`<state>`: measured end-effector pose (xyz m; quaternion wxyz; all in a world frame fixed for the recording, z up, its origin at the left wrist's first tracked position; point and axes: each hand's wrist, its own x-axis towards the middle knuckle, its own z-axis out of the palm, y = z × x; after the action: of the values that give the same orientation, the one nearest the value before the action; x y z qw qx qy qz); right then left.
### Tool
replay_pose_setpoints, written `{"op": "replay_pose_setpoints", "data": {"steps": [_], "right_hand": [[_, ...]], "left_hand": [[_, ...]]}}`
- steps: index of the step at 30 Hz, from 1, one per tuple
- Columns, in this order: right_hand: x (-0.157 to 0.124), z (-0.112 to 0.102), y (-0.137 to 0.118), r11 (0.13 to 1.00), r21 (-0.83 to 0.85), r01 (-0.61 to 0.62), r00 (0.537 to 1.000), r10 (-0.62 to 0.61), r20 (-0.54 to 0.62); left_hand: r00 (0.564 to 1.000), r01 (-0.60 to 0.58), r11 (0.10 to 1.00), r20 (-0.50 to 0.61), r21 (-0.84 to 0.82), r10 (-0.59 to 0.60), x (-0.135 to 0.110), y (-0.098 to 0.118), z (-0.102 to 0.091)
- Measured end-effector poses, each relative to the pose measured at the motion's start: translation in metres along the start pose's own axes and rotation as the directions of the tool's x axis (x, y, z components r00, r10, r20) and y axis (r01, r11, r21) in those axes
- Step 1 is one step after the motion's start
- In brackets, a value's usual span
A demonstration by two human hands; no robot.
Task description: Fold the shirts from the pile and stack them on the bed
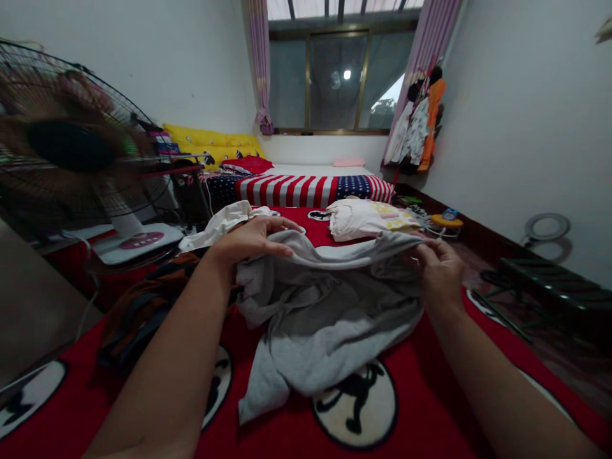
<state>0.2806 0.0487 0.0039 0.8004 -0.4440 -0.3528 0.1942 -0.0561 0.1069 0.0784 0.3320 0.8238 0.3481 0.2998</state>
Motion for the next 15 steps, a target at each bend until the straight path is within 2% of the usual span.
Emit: {"op": "replay_pose_setpoints", "data": {"steps": [2,5,8,10,12,13,15], "right_hand": [[0.004,-0.003,0.013,0.997,0.061,0.039,0.998,-0.036,-0.056],[0.011,-0.010,0.023,0.992,0.086,0.095,0.980,-0.078,-0.183],[0.018,-0.021,0.020,0.999,-0.013,0.042,0.975,-0.044,-0.220],[0.021,-0.028,0.016,0.985,-0.171,-0.032,0.991,0.010,-0.132],[0.023,-0.035,0.012,0.907,-0.412,-0.093,0.993,0.116,0.032],[0.024,-0.037,0.011,0.836,-0.542,-0.084,0.977,0.175,0.120],[0.024,-0.041,0.011,0.668,-0.742,0.055,0.930,0.237,0.282]], "left_hand": [[0.989,0.011,0.996,0.148,0.085,-0.023,-0.002,-0.002,-0.002],[0.978,0.033,0.986,0.198,0.161,-0.065,-0.001,-0.006,-0.004],[0.959,0.057,0.950,0.249,0.307,-0.138,0.004,-0.012,0.001],[0.937,0.099,0.890,0.259,0.445,-0.234,0.007,-0.018,0.009],[0.916,0.151,0.821,0.234,0.551,-0.325,0.010,-0.025,0.021],[0.906,0.166,0.796,0.229,0.582,-0.356,0.012,-0.027,0.028],[0.893,0.166,0.785,0.247,0.597,-0.377,0.015,-0.032,0.040]]}}
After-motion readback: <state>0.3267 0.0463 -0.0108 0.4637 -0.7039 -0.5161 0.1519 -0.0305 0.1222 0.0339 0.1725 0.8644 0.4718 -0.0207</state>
